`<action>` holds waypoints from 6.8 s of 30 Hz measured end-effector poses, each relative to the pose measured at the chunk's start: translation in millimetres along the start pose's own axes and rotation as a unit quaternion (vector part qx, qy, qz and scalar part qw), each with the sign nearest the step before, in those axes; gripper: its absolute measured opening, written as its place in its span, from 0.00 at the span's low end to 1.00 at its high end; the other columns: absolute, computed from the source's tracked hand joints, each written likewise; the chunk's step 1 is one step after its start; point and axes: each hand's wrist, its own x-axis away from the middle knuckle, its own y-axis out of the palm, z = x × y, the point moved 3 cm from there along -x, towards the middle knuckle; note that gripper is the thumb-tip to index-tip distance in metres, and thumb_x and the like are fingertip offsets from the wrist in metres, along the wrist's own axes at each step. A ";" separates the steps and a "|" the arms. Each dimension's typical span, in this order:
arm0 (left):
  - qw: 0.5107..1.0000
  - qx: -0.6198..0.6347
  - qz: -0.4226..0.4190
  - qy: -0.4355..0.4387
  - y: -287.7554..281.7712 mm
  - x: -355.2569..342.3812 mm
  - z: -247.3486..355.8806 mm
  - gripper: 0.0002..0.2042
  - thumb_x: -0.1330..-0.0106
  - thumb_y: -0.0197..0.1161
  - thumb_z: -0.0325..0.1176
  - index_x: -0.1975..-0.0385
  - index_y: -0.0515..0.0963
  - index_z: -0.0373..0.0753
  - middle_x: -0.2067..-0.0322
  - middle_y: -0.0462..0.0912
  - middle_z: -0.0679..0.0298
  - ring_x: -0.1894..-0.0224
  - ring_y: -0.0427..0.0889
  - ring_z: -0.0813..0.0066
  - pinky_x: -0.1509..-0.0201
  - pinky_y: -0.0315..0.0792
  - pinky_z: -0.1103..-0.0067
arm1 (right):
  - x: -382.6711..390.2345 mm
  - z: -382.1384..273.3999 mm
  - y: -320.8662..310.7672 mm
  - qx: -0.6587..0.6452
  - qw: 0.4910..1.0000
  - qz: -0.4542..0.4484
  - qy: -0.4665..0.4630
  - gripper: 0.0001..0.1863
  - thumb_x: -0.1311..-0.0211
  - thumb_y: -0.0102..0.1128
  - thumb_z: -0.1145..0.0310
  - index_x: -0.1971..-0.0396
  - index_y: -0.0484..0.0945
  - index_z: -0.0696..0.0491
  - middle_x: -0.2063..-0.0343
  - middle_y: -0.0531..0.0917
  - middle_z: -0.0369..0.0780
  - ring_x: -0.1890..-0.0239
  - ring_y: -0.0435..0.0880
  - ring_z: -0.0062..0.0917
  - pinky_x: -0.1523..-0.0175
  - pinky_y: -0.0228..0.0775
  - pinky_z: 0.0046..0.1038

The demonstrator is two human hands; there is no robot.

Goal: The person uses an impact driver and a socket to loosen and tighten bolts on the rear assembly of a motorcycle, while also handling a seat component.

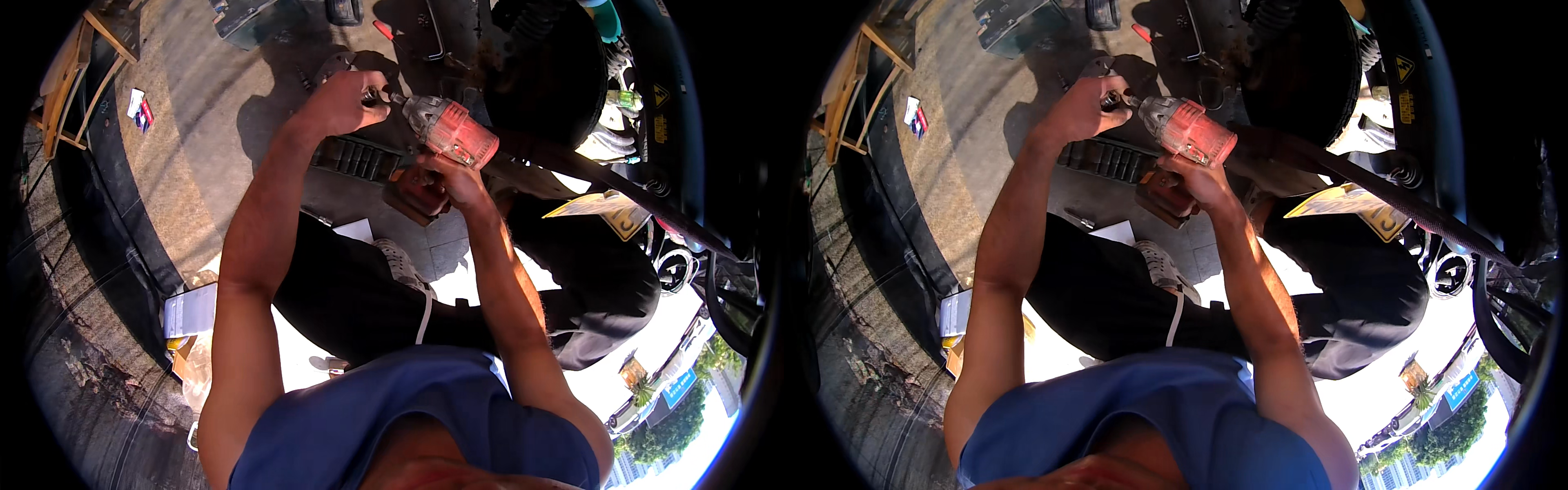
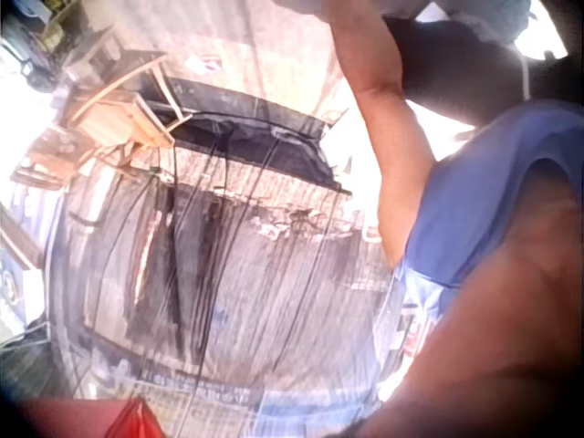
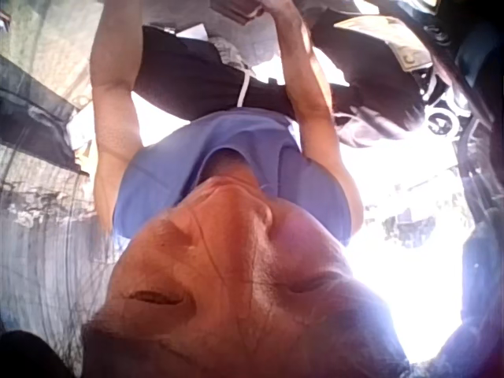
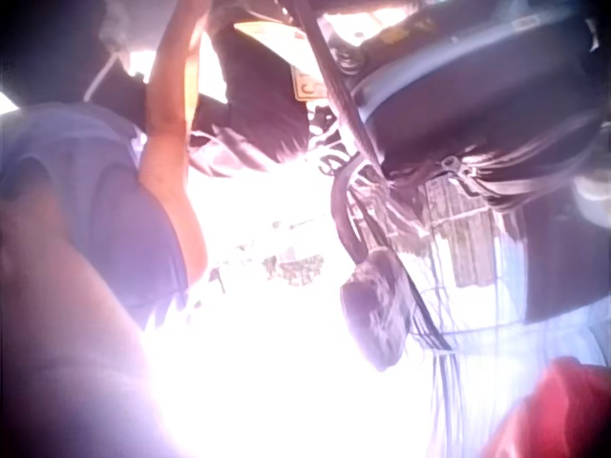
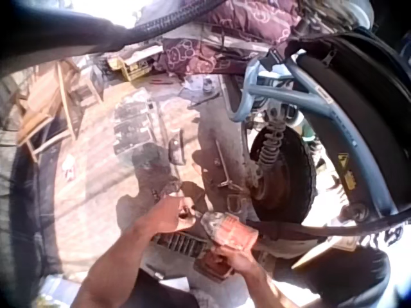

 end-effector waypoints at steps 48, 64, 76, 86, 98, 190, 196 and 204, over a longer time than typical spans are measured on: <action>0.836 0.515 0.154 -0.110 38.1 -19.0 -9.7 0.18 0.37 0.66 0.28 0.48 0.76 0.37 0.55 0.84 0.61 0.55 0.85 0.71 0.67 0.75 0.80 | -21.4 -39.5 19.9 0.222 0.932 0.184 -0.219 0.39 0.42 0.71 0.49 0.37 0.71 0.57 0.41 0.74 0.53 0.35 0.71 0.45 0.33 0.65 0.38; 0.819 0.546 0.036 -0.175 58.0 -39.0 -38.9 0.19 0.37 0.62 0.35 0.47 0.74 0.37 0.53 0.83 0.54 0.73 0.80 0.69 0.72 0.75 0.76 | -51.4 69.6 41.3 -0.010 0.994 0.108 -0.019 0.28 0.40 0.67 0.44 0.59 0.83 0.58 0.67 0.82 0.37 0.63 0.76 0.20 0.55 0.69 0.27; 0.805 0.560 0.015 -0.198 60.9 -46.5 -50.0 0.20 0.35 0.59 0.38 0.46 0.74 0.38 0.57 0.85 0.49 0.74 0.80 0.71 0.72 0.75 0.79 | -51.2 54.7 32.8 -0.035 0.994 0.099 -0.024 0.26 0.40 0.71 0.50 0.56 0.84 0.59 0.64 0.85 0.37 0.60 0.80 0.19 0.53 0.71 0.24; 0.805 0.562 0.041 -0.183 63.9 -46.7 -52.9 0.21 0.37 0.65 0.37 0.46 0.74 0.39 0.57 0.85 0.51 0.69 0.83 0.70 0.73 0.75 0.78 | -56.3 63.1 33.0 -0.072 0.993 0.082 -0.039 0.23 0.38 0.70 0.52 0.58 0.84 0.58 0.67 0.83 0.34 0.63 0.76 0.16 0.56 0.70 0.23; 0.829 0.535 0.023 -0.164 57.3 -48.1 -47.3 0.22 0.38 0.67 0.38 0.46 0.74 0.37 0.57 0.85 0.53 0.64 0.86 0.67 0.76 0.74 0.78 | -63.2 67.4 35.6 -0.053 0.988 0.109 -0.096 0.22 0.38 0.71 0.54 0.57 0.85 0.59 0.64 0.86 0.38 0.59 0.80 0.18 0.51 0.73 0.25; 0.818 0.555 -0.024 -0.151 67.5 -46.6 -27.7 0.14 0.32 0.60 0.39 0.52 0.73 0.39 0.76 0.73 0.69 0.79 0.69 0.82 0.78 0.63 0.80 | -53.9 28.7 14.1 0.039 0.995 -0.072 -0.062 0.37 0.38 0.65 0.47 0.38 0.73 0.58 0.49 0.82 0.44 0.45 0.78 0.29 0.38 0.66 0.31; 0.779 0.607 -0.027 -0.153 77.0 -58.3 -40.0 0.17 0.33 0.63 0.40 0.50 0.74 0.37 0.71 0.77 0.67 0.77 0.73 0.82 0.78 0.67 0.80 | -75.8 0.1 15.8 0.021 0.996 -0.065 -0.065 0.29 0.37 0.68 0.55 0.41 0.75 0.55 0.48 0.81 0.39 0.47 0.80 0.26 0.39 0.70 0.29; 0.747 0.642 -0.078 -0.152 78.3 -57.9 -39.9 0.17 0.35 0.66 0.41 0.52 0.72 0.43 0.76 0.73 0.72 0.82 0.66 0.85 0.80 0.58 0.84 | -65.3 27.6 12.0 0.174 0.984 -0.032 -0.028 0.41 0.44 0.70 0.40 0.42 0.74 0.59 0.51 0.83 0.44 0.48 0.81 0.30 0.41 0.70 0.30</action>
